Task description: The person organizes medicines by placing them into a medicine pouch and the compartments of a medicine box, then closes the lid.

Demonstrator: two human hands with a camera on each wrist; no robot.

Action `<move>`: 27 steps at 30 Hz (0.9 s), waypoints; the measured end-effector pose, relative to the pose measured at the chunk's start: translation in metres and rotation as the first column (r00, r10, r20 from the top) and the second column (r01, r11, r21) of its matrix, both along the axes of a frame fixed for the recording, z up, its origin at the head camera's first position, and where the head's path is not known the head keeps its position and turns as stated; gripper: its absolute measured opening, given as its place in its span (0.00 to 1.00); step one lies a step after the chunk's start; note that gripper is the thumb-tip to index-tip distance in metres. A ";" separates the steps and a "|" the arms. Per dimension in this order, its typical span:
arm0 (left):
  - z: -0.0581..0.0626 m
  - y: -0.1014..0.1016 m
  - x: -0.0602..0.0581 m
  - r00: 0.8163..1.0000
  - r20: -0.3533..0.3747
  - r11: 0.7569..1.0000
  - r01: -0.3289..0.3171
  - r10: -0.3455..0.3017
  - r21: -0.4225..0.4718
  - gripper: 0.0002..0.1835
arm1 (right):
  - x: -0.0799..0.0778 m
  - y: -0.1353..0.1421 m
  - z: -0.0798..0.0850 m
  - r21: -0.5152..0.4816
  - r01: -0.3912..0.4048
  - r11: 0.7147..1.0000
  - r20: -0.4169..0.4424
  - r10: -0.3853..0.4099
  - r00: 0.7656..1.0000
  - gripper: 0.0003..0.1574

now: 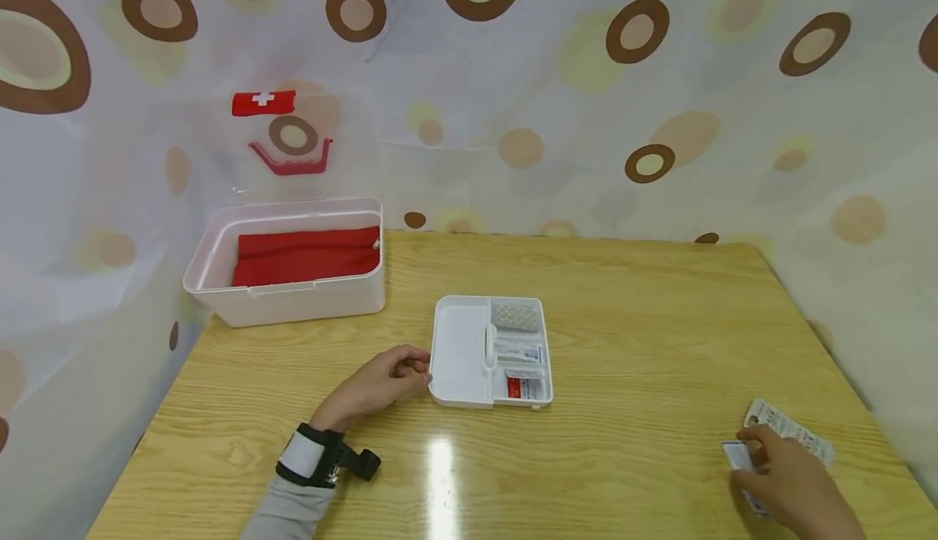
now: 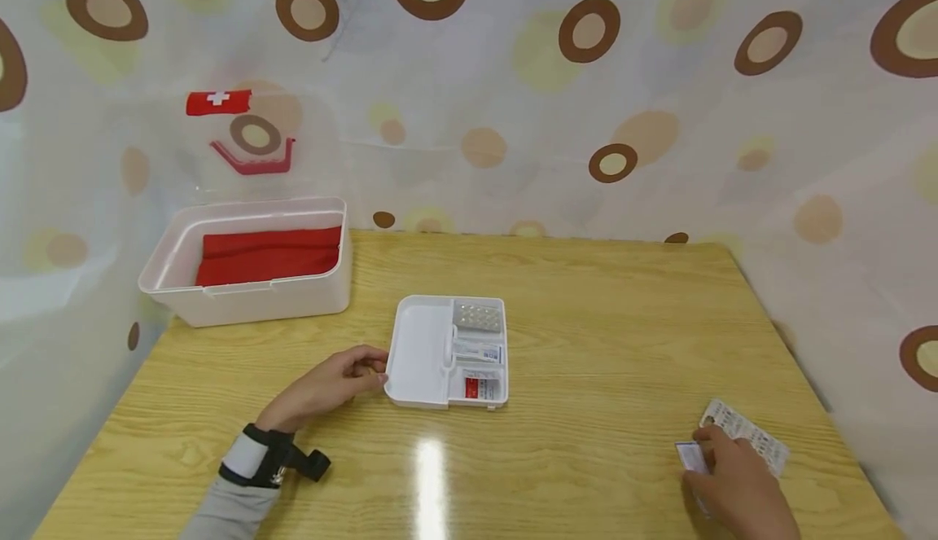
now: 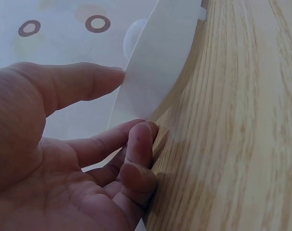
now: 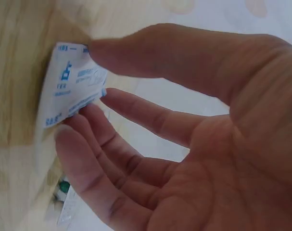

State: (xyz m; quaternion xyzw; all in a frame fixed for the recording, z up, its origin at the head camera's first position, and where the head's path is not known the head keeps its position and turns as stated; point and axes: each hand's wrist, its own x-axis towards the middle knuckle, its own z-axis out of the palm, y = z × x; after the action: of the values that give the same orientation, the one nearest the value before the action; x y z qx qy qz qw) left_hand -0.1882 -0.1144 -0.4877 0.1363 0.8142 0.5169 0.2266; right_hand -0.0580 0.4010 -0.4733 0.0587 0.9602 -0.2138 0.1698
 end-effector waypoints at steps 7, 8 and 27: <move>-0.003 -0.002 -0.001 1.000 -0.008 1.000 -0.005 0.005 0.002 0.23 | -0.002 -0.009 -0.001 -0.025 0.023 0.999 -0.019 -0.023 1.000 0.27; -0.003 -0.002 -0.001 1.000 -0.008 1.000 -0.007 0.007 0.000 0.24 | -0.002 -0.010 -0.002 -0.027 0.015 1.000 -0.036 -0.016 0.999 0.25; -0.001 -0.001 -0.001 1.000 -0.021 1.000 0.016 -0.016 0.009 0.24 | -0.023 -0.043 -0.002 0.001 -0.119 0.993 -0.141 0.118 0.983 0.05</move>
State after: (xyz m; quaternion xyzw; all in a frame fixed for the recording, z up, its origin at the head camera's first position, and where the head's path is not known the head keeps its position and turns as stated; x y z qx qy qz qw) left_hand -0.1893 -0.1151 -0.4892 0.1492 0.8130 0.5173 0.2216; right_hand -0.0810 0.3581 -0.4751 -0.0144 0.9708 -0.2103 0.1144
